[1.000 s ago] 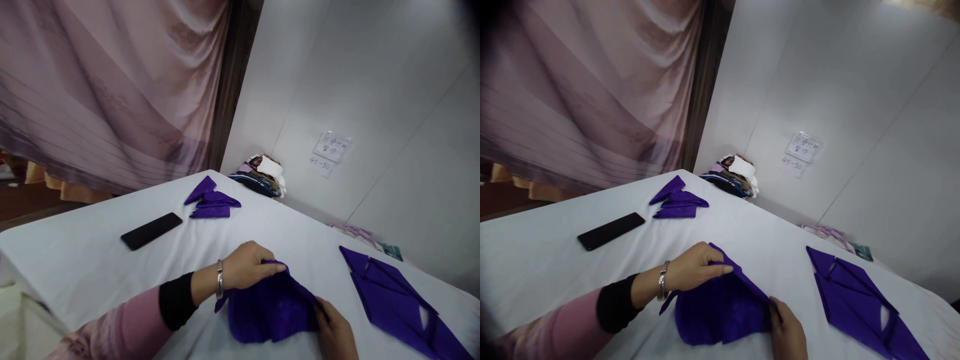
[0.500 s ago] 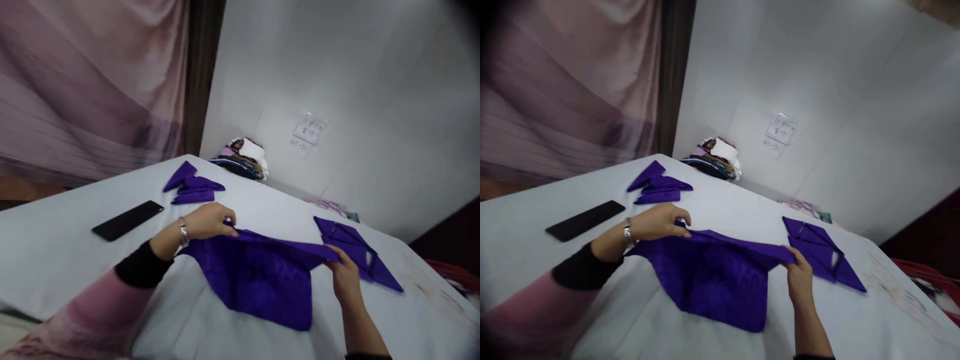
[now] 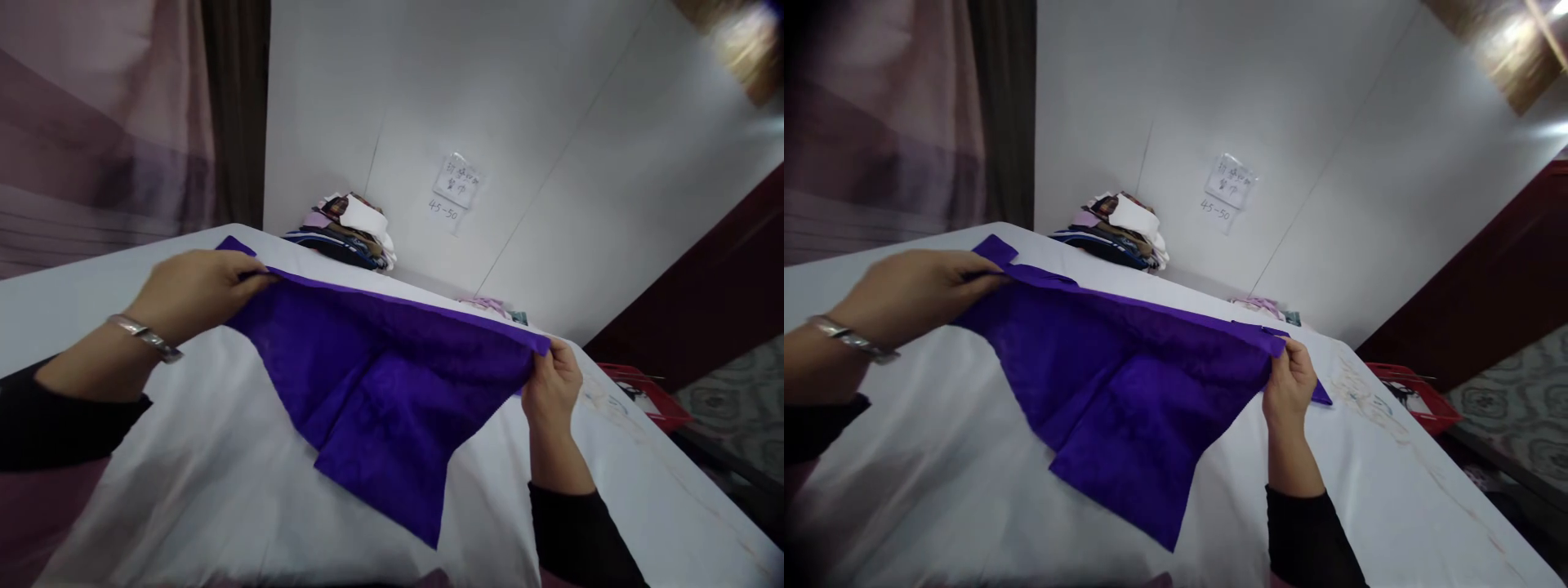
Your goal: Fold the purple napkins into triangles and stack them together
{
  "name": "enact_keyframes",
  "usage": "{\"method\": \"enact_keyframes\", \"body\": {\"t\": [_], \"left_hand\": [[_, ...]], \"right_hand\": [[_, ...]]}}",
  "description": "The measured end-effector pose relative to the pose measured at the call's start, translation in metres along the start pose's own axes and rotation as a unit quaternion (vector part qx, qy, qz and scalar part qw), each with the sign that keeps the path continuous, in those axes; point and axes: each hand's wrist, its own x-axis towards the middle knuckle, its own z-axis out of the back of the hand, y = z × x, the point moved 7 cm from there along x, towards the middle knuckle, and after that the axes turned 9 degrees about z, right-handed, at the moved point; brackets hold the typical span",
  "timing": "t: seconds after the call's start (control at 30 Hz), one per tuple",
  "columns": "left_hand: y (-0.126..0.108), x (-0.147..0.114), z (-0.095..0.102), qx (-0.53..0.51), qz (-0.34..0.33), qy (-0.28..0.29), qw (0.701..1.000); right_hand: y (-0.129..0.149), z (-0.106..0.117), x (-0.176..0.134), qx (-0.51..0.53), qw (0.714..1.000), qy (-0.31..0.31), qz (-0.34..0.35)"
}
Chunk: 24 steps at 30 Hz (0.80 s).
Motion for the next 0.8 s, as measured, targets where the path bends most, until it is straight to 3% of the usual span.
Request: {"method": "enact_keyframes", "body": {"t": [0.1,0.17,0.3,0.43,0.6,0.7,0.8], "left_hand": [[0.001,0.005,0.012,-0.045,0.034,-0.076,0.996],[-0.003,0.013,0.014,-0.1,0.032,-0.093,0.99],[-0.012,0.045,0.009,-0.186,0.036,-0.066,0.98],[-0.023,0.085,0.009,-0.172,0.049,-0.046,0.983],[-0.038,0.115,0.032,-0.196,0.052,-0.073,0.976],[-0.04,0.118,0.05,-0.253,0.075,-0.08,0.961],[-0.035,0.116,0.057,-0.284,0.085,-0.071,0.953]], "right_hand": [[0.002,-0.006,0.016,-0.046,0.998,0.029,0.033],[-0.002,-0.015,0.031,-0.067,0.995,0.055,0.049],[-0.023,-0.042,0.072,-0.087,0.989,0.118,0.035],[-0.043,-0.072,0.12,-0.104,0.981,0.164,0.024],[-0.038,-0.088,0.167,-0.105,0.985,0.129,0.042],[-0.023,-0.084,0.172,-0.097,0.989,0.102,0.049],[-0.014,-0.079,0.165,-0.068,0.992,0.103,0.013]]}}
